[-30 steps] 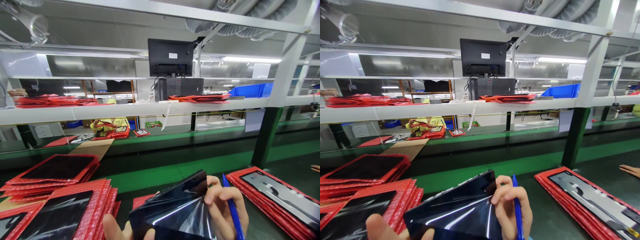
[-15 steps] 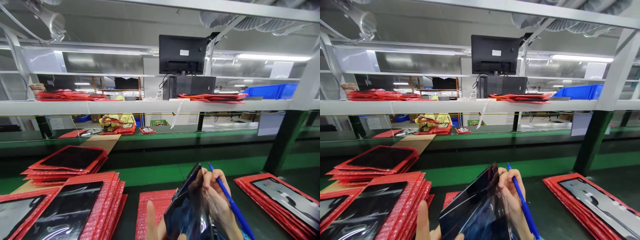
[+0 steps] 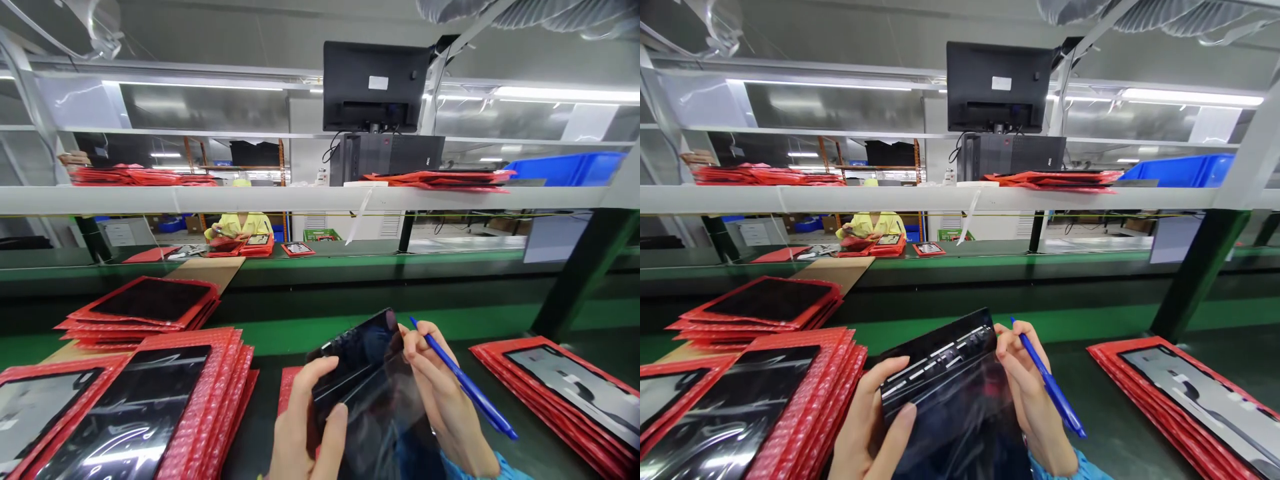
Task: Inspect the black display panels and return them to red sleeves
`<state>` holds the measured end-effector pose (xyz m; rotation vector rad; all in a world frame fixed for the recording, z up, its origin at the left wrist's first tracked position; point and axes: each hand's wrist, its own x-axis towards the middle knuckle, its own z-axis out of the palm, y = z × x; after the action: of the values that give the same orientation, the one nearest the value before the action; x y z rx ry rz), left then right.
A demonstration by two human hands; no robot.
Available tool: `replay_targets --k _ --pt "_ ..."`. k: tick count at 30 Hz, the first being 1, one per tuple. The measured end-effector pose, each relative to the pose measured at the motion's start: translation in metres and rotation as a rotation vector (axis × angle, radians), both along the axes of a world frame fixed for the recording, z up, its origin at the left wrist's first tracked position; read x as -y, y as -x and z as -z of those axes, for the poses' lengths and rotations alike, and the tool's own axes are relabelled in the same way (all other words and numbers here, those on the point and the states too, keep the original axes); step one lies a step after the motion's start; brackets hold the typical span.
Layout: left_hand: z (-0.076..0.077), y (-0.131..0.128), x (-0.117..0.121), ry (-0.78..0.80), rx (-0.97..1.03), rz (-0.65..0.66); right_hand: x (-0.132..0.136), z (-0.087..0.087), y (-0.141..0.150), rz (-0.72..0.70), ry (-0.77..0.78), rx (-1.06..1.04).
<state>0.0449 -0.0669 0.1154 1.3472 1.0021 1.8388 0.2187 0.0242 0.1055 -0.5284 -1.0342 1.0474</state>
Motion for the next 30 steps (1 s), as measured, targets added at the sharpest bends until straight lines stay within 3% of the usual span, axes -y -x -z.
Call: replay_targets --k 3,5,9,13,16,20,26,30 --pt "-0.009 0.005 -0.003 -0.016 0.249 0.323 0.000 0.000 -0.001 -0.028 0.023 -0.037" --pt "-0.012 0.008 -0.006 0.040 0.400 0.436 0.000 -0.001 -0.002 -0.033 0.063 -0.095" --pt "-0.015 0.013 -0.014 0.154 0.556 0.448 0.001 -0.004 -0.004 0.020 0.275 -0.260" --pt "-0.016 0.017 -0.024 0.203 0.555 0.431 -0.003 -0.008 -0.004 -0.008 0.430 -0.409" --pt "-0.015 0.018 -0.030 0.238 0.542 0.389 -0.009 -0.008 -0.003 -0.059 0.432 -0.437" --pt "-0.016 0.018 -0.033 0.267 0.583 0.439 -0.013 -0.007 -0.004 -0.108 0.425 -0.463" --pt "-0.012 0.019 -0.036 0.279 0.629 0.468 -0.016 -0.005 -0.005 -0.104 0.453 -0.464" --pt "-0.012 0.018 -0.036 0.301 0.574 0.417 -0.019 -0.003 -0.006 -0.103 0.463 -0.439"
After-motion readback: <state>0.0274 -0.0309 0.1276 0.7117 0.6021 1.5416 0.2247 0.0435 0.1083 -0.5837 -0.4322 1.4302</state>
